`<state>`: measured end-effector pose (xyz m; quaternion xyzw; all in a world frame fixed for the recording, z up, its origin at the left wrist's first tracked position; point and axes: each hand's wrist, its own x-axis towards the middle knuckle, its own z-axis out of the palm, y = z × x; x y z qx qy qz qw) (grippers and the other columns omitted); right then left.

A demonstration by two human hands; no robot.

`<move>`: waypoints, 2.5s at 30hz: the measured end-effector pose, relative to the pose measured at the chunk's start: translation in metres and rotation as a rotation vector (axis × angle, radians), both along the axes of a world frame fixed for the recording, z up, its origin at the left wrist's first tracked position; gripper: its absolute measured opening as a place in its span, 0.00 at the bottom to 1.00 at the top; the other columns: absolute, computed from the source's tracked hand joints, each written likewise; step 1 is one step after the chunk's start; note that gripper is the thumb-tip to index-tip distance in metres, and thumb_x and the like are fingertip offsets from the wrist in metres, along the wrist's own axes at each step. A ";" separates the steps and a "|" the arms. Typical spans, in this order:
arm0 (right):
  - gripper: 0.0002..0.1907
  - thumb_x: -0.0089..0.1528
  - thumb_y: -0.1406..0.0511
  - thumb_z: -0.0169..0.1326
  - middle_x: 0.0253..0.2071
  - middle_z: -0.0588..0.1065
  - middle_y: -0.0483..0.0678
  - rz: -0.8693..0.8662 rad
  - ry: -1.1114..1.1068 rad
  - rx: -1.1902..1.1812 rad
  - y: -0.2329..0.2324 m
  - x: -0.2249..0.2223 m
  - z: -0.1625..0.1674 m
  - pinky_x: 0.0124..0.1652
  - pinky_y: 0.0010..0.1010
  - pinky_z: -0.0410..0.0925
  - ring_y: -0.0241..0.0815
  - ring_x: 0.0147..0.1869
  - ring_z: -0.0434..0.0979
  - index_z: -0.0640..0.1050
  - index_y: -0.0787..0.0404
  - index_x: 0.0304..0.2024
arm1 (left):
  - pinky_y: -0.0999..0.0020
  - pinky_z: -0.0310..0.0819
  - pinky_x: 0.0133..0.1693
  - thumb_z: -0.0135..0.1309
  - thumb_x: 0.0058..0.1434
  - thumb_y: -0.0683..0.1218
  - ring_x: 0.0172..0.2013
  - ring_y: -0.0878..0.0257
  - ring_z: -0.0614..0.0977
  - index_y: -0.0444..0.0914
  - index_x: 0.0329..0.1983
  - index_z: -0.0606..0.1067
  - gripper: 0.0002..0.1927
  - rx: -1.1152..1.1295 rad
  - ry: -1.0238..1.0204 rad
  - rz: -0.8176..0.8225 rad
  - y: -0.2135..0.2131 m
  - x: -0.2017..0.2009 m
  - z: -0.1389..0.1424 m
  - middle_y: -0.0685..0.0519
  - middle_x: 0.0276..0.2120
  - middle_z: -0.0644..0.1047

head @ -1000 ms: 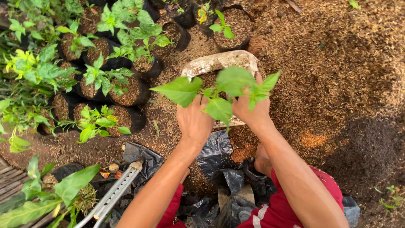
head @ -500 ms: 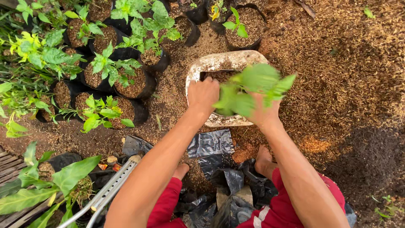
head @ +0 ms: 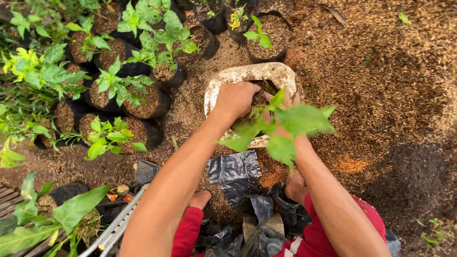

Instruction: The person kneels on the ground in a plant nursery and fills black plastic grow bags with potting media from a white tub, pressing the media down by hand. They then take a seedling with its root ball, place it into a filled bag, and add and firm more media around it, working on one seedling at a time.

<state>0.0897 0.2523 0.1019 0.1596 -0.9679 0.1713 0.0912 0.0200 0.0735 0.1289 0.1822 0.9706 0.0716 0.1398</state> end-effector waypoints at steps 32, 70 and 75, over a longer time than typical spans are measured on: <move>0.33 0.55 0.56 0.57 0.56 0.78 0.57 0.093 -0.010 -0.094 0.029 0.008 -0.039 0.58 0.50 0.64 0.61 0.63 0.75 0.75 0.52 0.64 | 0.56 0.80 0.38 0.56 0.57 0.43 0.34 0.50 0.84 0.44 0.38 0.80 0.07 0.236 0.162 -0.004 -0.021 0.007 -0.004 0.49 0.32 0.81; 0.25 0.61 0.52 0.54 0.36 0.80 0.66 -0.339 -0.752 -0.373 0.018 0.002 0.041 0.44 0.48 0.75 0.61 0.41 0.84 0.79 0.65 0.50 | 0.48 0.70 0.54 0.54 0.51 0.39 0.37 0.52 0.83 0.41 0.42 0.80 0.15 0.022 0.024 0.011 0.015 0.120 0.046 0.47 0.29 0.81; 0.27 0.63 0.49 0.53 0.35 0.81 0.66 -0.251 -0.975 -0.228 0.015 0.005 0.061 0.48 0.45 0.74 0.62 0.43 0.84 0.82 0.69 0.39 | 0.50 0.66 0.50 0.59 0.55 0.47 0.38 0.50 0.81 0.37 0.41 0.79 0.13 0.082 -0.076 0.004 0.013 0.108 0.067 0.44 0.29 0.80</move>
